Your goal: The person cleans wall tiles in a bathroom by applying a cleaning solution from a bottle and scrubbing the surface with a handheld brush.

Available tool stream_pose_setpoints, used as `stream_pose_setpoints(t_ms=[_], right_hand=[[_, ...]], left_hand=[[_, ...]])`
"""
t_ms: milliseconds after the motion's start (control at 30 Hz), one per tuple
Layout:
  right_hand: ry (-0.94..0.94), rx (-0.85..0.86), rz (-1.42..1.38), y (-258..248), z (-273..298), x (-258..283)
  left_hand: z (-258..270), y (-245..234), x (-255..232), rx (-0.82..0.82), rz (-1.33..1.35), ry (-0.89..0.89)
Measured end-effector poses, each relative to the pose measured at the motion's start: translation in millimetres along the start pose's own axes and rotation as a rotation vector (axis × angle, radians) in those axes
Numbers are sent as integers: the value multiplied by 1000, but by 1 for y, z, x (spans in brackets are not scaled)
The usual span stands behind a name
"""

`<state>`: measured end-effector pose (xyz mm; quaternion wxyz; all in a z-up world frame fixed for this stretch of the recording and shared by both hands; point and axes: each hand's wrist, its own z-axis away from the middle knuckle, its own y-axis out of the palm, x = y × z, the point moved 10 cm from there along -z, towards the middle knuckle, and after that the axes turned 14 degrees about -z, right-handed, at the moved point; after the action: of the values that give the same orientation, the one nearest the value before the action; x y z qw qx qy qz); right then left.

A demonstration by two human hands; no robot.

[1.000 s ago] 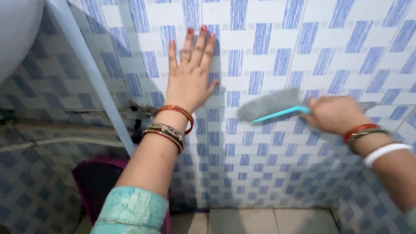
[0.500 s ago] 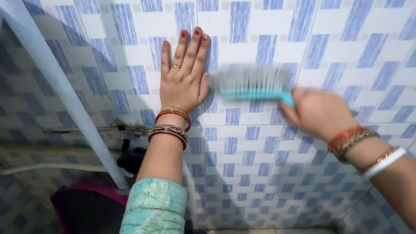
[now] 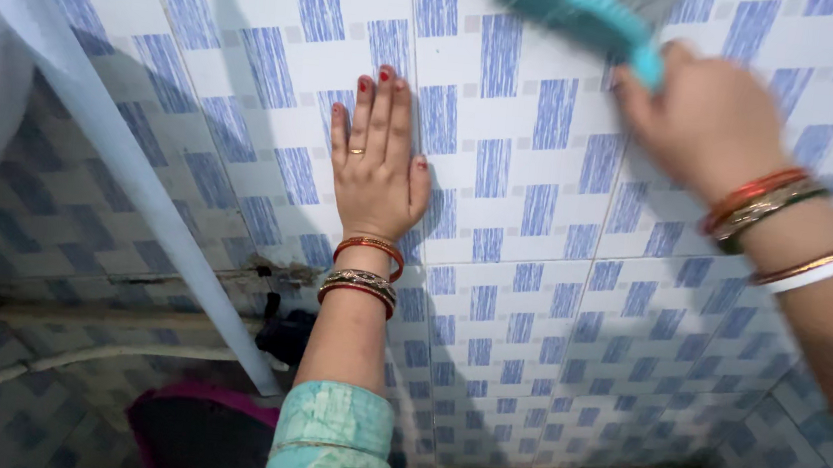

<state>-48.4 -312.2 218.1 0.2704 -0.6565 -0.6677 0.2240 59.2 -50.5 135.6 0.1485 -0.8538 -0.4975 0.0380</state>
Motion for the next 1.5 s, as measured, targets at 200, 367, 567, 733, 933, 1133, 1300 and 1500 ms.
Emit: stream_pose_setpoints(t_ms=[200, 367, 567, 733, 933, 1133, 1300, 1500], right_hand=[[-116, 467, 168, 84, 62, 34], [-2, 458, 424, 36, 45, -32], [-75, 10, 172, -17, -13, 11], [22, 411, 25, 71, 32, 38], [-143, 582, 196, 119, 130, -11], [397, 283, 204, 20, 110, -169], [313, -296, -290, -55, 62, -199], [362, -77, -355, 9, 78, -164]], left_hand=[[1, -6, 7, -62, 71, -21], [1, -7, 4, -25, 33, -9], [1, -3, 6, -28, 42, -1], [4, -7, 12, -124, 171, -19], [1, -4, 8, -72, 49, 7], [3, 0, 0, -30, -110, 35], [1, -1, -3, -56, -171, 21], [-31, 16, -48, 197, -145, -112]])
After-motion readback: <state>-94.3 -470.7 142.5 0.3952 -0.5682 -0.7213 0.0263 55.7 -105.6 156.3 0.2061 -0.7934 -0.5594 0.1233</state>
